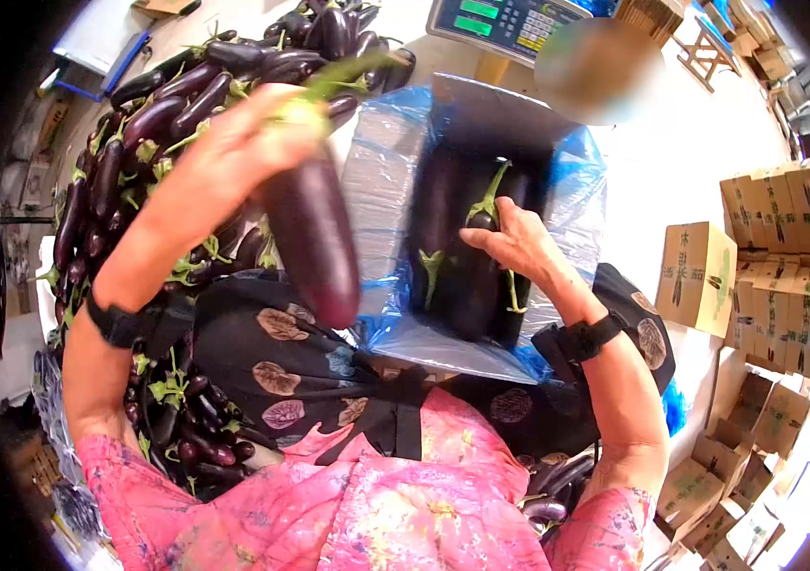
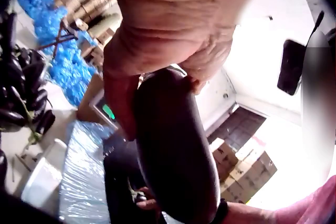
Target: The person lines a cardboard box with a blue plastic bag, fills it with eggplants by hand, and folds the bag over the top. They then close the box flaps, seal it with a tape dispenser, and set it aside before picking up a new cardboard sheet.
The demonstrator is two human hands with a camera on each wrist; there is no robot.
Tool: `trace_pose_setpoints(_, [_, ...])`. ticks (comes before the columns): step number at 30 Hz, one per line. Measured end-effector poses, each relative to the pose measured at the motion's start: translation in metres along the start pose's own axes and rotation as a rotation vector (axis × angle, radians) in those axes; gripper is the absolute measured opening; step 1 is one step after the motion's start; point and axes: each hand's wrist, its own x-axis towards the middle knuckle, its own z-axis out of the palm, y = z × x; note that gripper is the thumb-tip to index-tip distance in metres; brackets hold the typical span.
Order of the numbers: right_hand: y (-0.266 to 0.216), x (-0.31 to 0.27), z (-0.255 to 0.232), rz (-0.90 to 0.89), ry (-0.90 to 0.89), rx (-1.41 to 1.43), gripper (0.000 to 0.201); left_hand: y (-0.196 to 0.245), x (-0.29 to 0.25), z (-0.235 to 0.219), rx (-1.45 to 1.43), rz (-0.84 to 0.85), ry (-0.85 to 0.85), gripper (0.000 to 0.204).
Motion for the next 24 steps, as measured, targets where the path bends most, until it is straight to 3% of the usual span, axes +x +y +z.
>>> trace_pose_setpoints(2, [0.007,0.003,0.003,-0.008,0.016,0.050,0.054,0.000,0.028,0.040,0.094,-0.009,-0.141,0.038])
trace_pose_setpoints(3, [0.018,0.011,0.009,-0.074,0.056,-0.072,0.053,-0.004,0.040,0.060,0.175,-0.069,-0.181,0.042])
trace_pose_setpoints(6, [0.012,0.007,0.011,-0.112,0.084,-0.088,0.052,-0.025,0.059,0.112,0.469,-0.185,-0.261,0.056])
trace_pose_setpoints(8, [0.014,0.003,0.011,-0.137,0.089,-0.048,0.058,-0.032,0.064,0.132,0.658,-0.218,-0.412,0.064])
trace_pose_setpoints(10, [0.007,-0.005,0.009,-0.141,0.096,-0.018,0.060,-0.027,0.072,0.148,0.764,-0.175,-0.450,0.059])
trace_pose_setpoints(13, [0.005,-0.007,0.010,-0.142,0.122,-0.029,0.060,-0.037,0.067,0.158,0.882,-0.007,-0.389,0.049])
trace_pose_setpoints(16, [0.007,-0.003,0.011,-0.101,0.114,0.045,0.058,-0.049,0.068,0.147,0.900,-0.087,-0.504,0.039])
trace_pose_setpoints(20, [0.008,-0.004,0.018,-0.121,0.173,0.070,0.056,-0.055,0.060,0.157,0.876,0.041,-0.345,0.030])
trace_pose_setpoints(22, [0.010,-0.006,0.032,-0.103,0.257,-0.038,0.075,-0.058,0.071,0.165,0.858,-0.006,-0.377,0.028])
trace_pose_setpoints(24, [0.012,-0.006,0.034,-0.150,0.294,0.061,0.086,-0.061,0.079,0.168,0.883,-0.018,-0.371,0.027])
